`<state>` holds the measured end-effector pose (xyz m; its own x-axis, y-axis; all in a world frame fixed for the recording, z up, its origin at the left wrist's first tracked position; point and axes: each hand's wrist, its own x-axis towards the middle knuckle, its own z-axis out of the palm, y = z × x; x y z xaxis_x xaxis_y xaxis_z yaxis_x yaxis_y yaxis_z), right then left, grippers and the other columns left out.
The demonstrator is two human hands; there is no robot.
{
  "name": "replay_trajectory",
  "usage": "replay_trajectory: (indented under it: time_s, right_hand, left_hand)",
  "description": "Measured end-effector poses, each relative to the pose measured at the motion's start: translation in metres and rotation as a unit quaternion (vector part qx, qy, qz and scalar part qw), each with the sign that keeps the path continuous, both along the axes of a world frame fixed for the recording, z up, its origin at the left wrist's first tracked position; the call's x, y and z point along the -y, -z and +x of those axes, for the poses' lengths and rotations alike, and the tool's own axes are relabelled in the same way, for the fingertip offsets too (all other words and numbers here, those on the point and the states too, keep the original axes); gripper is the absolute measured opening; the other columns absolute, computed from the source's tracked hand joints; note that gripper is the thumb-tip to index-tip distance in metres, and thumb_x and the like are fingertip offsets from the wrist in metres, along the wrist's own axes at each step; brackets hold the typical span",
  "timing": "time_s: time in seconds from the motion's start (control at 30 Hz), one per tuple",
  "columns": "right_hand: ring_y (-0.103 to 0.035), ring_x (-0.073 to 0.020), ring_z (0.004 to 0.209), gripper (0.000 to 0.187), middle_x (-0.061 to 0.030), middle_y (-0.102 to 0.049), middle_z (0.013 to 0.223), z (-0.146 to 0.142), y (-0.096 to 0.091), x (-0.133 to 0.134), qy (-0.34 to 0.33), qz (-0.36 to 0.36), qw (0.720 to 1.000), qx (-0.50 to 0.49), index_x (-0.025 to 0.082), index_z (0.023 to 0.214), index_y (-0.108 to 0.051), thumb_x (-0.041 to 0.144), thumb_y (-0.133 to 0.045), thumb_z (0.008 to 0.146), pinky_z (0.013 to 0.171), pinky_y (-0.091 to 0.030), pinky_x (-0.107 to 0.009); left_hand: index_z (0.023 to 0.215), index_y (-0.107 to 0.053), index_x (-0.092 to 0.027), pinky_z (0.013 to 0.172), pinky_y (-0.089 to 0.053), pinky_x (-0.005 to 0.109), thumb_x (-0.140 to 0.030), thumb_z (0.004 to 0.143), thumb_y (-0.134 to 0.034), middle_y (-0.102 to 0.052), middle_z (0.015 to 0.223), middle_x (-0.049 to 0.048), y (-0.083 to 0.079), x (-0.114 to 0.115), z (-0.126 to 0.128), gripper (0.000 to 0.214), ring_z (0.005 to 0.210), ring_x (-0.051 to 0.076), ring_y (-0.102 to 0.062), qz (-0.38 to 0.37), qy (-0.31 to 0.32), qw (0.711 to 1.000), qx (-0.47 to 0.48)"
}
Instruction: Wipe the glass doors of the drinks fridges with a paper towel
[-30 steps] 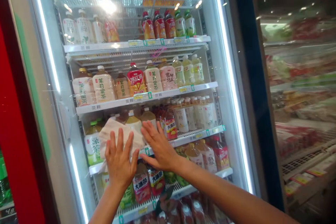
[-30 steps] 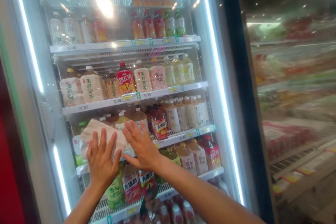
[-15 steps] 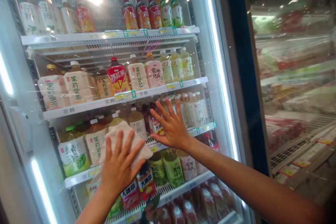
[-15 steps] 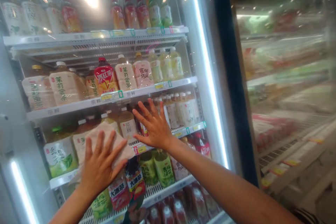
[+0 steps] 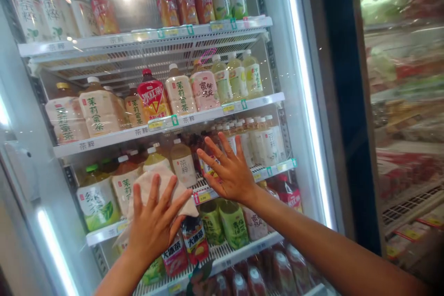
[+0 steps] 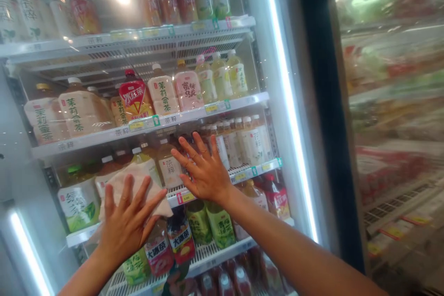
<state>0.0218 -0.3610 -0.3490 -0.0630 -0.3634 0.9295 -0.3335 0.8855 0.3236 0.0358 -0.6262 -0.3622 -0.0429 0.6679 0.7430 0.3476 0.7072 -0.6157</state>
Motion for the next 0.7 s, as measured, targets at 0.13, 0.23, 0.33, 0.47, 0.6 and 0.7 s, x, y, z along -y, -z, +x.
replay_trajectory:
  time_s: [0.13,0.23,0.33,0.47,0.6,0.7]
  right_hand:
    - [-0.005,-0.0368,0.159,0.079,-0.0037,-0.015,0.172,0.000,0.000,-0.001,-0.009,0.000,1.000,-0.014,0.031,0.164,-0.008,0.042,-0.052,0.099,0.124,-0.006,-0.074]
    - [-0.006,-0.0367,0.159,0.079,-0.0026,-0.014,0.172,-0.001,-0.001,-0.003,-0.007,0.001,1.000,-0.016,0.032,0.164,-0.006,0.041,-0.051,0.099,0.124,-0.007,-0.074]
    - [-0.005,-0.0368,0.159,0.077,-0.0013,-0.009,0.172,0.000,0.001,-0.003,-0.007,0.003,1.000,-0.011,0.033,0.164,-0.007,0.039,-0.050,0.101,0.124,-0.006,-0.073]
    - [0.001,-0.0375,0.158,0.076,0.0014,-0.001,0.172,0.006,0.012,0.014,-0.003,-0.037,0.999,0.008,0.035,0.164,-0.007,0.037,-0.051,0.101,0.124,-0.002,-0.074]
    - [0.003,-0.0384,0.158,0.078,0.0022,-0.001,0.172,0.013,0.040,0.050,-0.006,-0.111,0.993,0.046,0.035,0.164,-0.006,0.037,-0.052,0.101,0.123,-0.003,-0.075]
    - [-0.001,-0.0364,0.159,0.075,0.0020,-0.002,0.172,0.014,0.069,0.073,-0.007,-0.133,0.990,0.052,0.035,0.164,-0.007,0.034,-0.049,0.101,0.125,-0.005,-0.072]
  left_hand:
    - [0.157,-0.029,-0.040,0.124,0.003,0.069,-0.044,0.095,-0.055,-0.009,0.172,0.0009,-0.067,-0.013,-0.008,0.067,0.159,0.036,0.001,0.072,-0.014,0.997,-0.027]
    - [0.158,-0.025,-0.039,0.124,0.004,0.070,-0.041,0.096,-0.053,-0.005,0.172,0.0015,-0.076,-0.020,-0.010,0.068,0.159,0.036,0.005,0.096,-0.022,0.995,-0.021]
    - [0.158,-0.027,-0.038,0.125,0.005,0.069,-0.042,0.094,-0.057,-0.008,0.172,0.0026,-0.015,-0.016,-0.005,0.071,0.159,0.037,0.001,0.072,-0.018,0.997,0.001]
    - [0.157,-0.031,-0.039,0.127,0.005,0.066,-0.043,0.092,-0.061,-0.011,0.172,0.0003,0.039,0.002,0.003,0.072,0.159,0.036,-0.003,0.053,-0.015,0.998,0.027]
    - [0.158,-0.026,-0.040,0.125,0.009,0.066,-0.038,0.094,-0.057,-0.003,0.172,-0.0026,-0.023,0.027,-0.003,0.071,0.159,0.031,0.008,0.137,-0.025,0.990,0.014]
    - [0.158,-0.026,-0.039,0.123,0.009,0.070,-0.035,0.095,-0.056,-0.001,0.173,-0.0012,-0.036,0.043,-0.005,0.071,0.158,0.033,0.013,0.200,-0.043,0.979,0.021]
